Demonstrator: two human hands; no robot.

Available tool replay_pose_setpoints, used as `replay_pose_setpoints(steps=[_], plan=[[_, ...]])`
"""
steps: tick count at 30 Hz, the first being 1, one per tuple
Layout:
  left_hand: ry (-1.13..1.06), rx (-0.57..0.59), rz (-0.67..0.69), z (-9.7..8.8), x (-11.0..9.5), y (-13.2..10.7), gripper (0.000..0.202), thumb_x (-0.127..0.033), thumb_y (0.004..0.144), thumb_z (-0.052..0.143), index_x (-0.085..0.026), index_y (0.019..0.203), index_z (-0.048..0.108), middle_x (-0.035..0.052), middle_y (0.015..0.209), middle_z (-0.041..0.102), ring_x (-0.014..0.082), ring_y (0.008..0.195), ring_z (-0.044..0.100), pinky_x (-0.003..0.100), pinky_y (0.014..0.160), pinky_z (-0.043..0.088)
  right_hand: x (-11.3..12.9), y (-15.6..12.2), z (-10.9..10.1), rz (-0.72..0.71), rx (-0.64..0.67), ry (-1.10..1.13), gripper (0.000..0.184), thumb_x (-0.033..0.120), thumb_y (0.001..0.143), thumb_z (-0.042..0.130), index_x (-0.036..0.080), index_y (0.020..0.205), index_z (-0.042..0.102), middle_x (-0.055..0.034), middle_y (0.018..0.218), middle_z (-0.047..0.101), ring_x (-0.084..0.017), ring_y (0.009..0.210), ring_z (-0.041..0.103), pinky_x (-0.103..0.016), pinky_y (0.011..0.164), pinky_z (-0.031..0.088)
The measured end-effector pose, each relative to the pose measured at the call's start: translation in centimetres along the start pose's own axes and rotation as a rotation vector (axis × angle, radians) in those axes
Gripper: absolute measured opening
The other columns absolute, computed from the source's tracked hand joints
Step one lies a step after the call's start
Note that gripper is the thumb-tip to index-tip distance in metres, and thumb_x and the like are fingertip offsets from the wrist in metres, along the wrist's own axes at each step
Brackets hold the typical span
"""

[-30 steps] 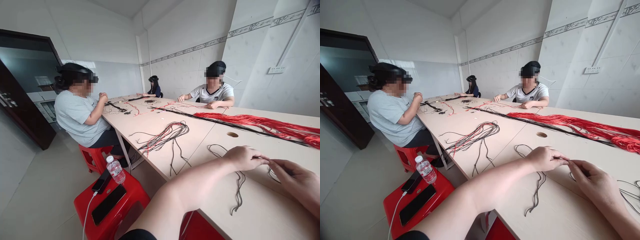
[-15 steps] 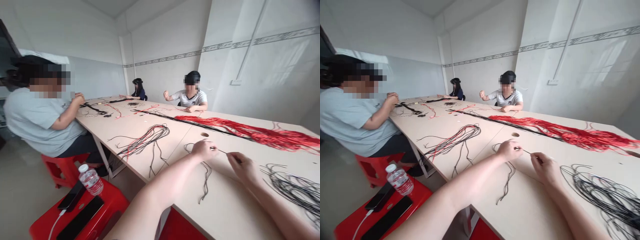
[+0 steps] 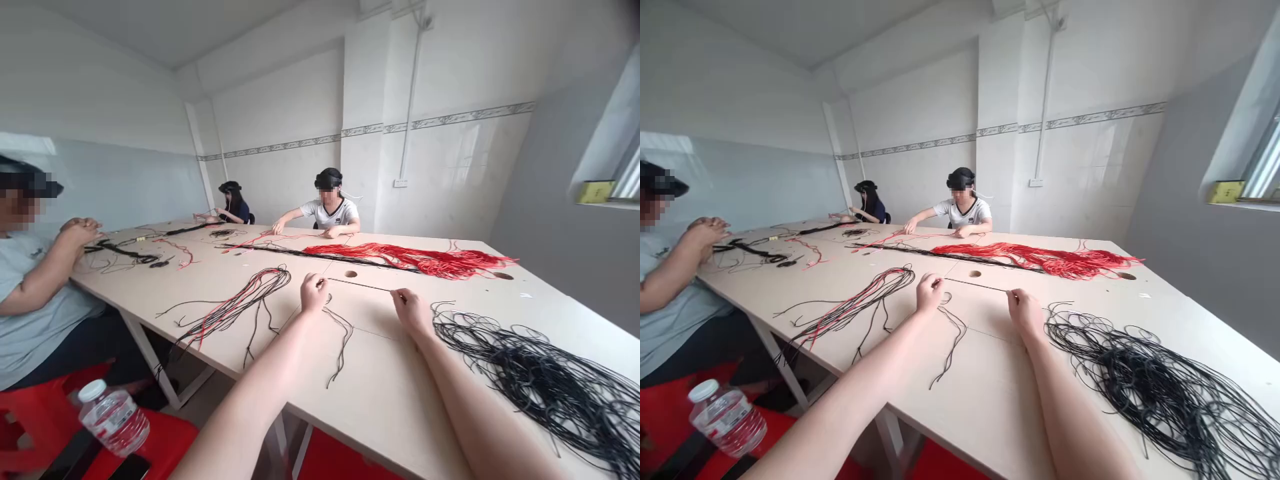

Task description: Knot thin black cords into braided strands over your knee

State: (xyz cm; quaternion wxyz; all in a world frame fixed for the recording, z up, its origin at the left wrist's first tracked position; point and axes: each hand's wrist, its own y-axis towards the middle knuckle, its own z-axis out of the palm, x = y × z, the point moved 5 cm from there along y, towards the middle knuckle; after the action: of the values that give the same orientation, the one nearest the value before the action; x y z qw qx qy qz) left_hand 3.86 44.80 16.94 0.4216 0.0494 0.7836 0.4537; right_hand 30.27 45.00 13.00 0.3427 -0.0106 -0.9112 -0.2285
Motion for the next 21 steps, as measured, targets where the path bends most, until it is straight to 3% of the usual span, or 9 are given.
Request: replay_pose_setpoints(steps=[4, 7, 11, 13, 17, 21], plan=[[-0.046, -0.132, 0.032, -3.6, -3.8, -1.4, 0.014, -0.019, 0.076, 0.049, -0.017, 0.066, 0.058, 0.0017, 0.067, 0.053, 0.0137, 0.065, 0.050, 0.027, 0.066, 0.044, 0.0, 0.3, -0.3, -0.004, -0.020, 0.021, 0.033, 0.039, 0.088, 0.043, 0.021, 0.095, 0.070, -0.0090, 0.086, 0.072, -0.021, 0.079, 0.063, -0.026, 0.062, 0.038], [-0.061, -0.111, 0.080, -8.8, -6.9, -5.4, 0.017, -0.025, 0.081, 0.048, -0.018, 0.068, 0.057, 0.0005, 0.066, 0.053, 0.0124, 0.062, 0.051, 0.025, 0.061, 0.044, 0.0, 0.2, -0.6, -0.046, -0.022, 0.066, 0.035, 0.042, 0.088, 0.043, 0.021, 0.097, 0.069, -0.0086, 0.090, 0.072, -0.021, 0.083, 0.064, -0.026, 0.066, 0.041], [-0.012, 0.016, 0.101, -18.7, -8.8, -11.9, 0.011, -0.023, 0.078, 0.054, -0.020, 0.069, 0.060, -0.0004, 0.066, 0.055, 0.0135, 0.063, 0.054, 0.025, 0.059, 0.045, -0.2, -0.1, -0.5, -0.121, 0.013, 0.117, 0.040, 0.047, 0.085, 0.044, 0.020, 0.096, 0.070, -0.0101, 0.089, 0.073, -0.023, 0.083, 0.066, -0.029, 0.069, 0.045], [0.066, -0.008, 0.001, -24.4, -8.5, -14.5, 0.010, -0.024, 0.076, 0.057, -0.021, 0.067, 0.062, 0.0000, 0.066, 0.057, 0.0152, 0.065, 0.055, 0.027, 0.061, 0.046, -0.3, 0.0, 0.2, -0.161, 0.039, 0.123, 0.040, 0.049, 0.081, 0.046, 0.019, 0.091, 0.071, -0.0115, 0.088, 0.073, -0.026, 0.079, 0.066, -0.033, 0.068, 0.046], [0.080, -0.227, -0.293, -35.4, -7.7, -17.8, 0.008, -0.027, 0.069, 0.064, -0.021, 0.062, 0.063, -0.0003, 0.068, 0.058, 0.0142, 0.060, 0.051, 0.026, 0.055, 0.042, -0.4, -0.2, 1.7, -0.271, 0.049, 0.109, 0.039, 0.053, 0.074, 0.050, 0.022, 0.082, 0.072, -0.0105, 0.082, 0.074, -0.028, 0.070, 0.066, -0.037, 0.065, 0.049], [-0.140, -0.485, -0.485, -43.3, -8.2, -19.0, 0.008, -0.026, 0.064, 0.069, -0.022, 0.069, 0.064, -0.0045, 0.055, 0.049, 0.0091, 0.050, 0.039, 0.022, 0.046, 0.034, 0.3, -1.4, 1.0, -0.290, 0.098, 0.130, 0.034, 0.054, 0.065, 0.056, 0.023, 0.069, 0.072, -0.0103, 0.074, 0.073, -0.028, 0.062, 0.065, -0.039, 0.058, 0.049]])
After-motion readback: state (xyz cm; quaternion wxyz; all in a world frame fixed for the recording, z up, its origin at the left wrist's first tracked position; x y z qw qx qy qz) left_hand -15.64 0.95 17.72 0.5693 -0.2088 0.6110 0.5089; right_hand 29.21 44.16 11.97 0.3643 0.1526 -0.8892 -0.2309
